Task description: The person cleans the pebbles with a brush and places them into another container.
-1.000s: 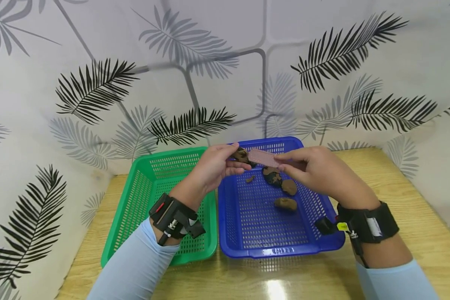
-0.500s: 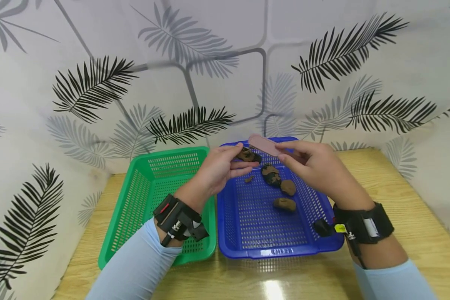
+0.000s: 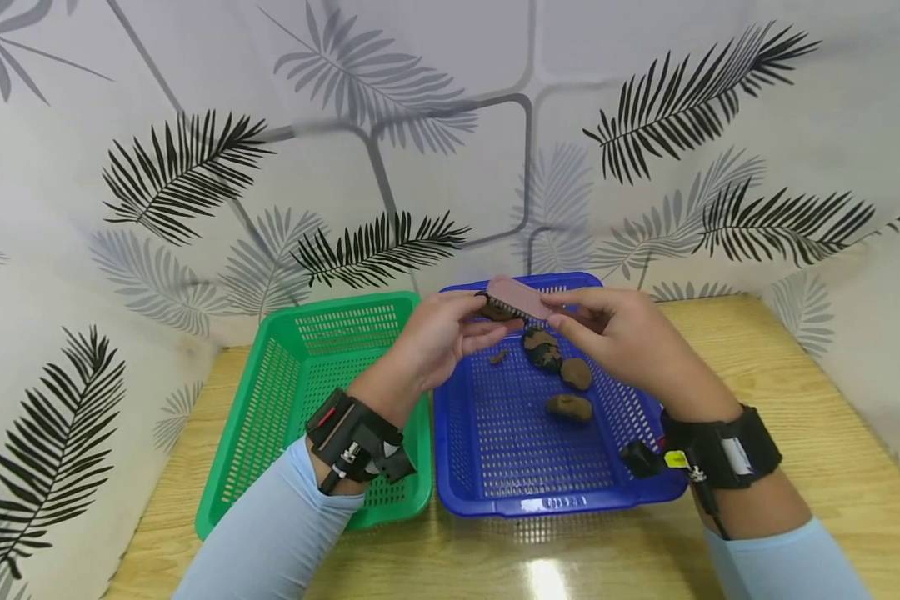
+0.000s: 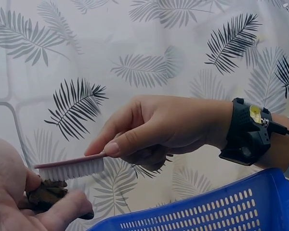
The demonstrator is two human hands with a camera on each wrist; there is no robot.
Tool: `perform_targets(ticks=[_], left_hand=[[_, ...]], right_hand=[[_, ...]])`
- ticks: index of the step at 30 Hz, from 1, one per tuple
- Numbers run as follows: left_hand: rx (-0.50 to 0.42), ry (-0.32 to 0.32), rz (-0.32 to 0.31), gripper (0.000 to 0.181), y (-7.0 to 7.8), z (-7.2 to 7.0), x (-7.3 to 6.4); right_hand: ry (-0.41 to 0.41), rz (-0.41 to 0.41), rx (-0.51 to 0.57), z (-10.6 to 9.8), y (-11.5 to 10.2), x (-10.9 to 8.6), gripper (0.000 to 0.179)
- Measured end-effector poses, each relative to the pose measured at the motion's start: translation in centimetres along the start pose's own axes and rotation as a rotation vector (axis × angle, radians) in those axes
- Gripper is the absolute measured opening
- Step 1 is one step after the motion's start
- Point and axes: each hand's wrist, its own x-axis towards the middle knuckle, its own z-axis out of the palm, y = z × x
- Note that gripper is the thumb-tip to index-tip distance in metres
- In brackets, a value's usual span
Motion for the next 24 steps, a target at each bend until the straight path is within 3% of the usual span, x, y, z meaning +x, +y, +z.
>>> perform_targets(ticks=[8,16,24], left_hand=[[0.060,0.023,0.017,0.040,0.0,0.1,-0.4],[0.038,0.096,0.029,0.039,-0.1,0.4,-0.4],[0.035,0.131,0.020,0.036,-0.3,0.2,-0.2]], right_hand=[[-0.015,-0.020,-0.071,-0.4,0.0,-0.2,0.034],[-0.028,-0.043,-0.153,-1.0,0.0,-0.6,0.034],[-0.054,-0.049,-0.168,-1.4,0.2,-0.6,0.030]])
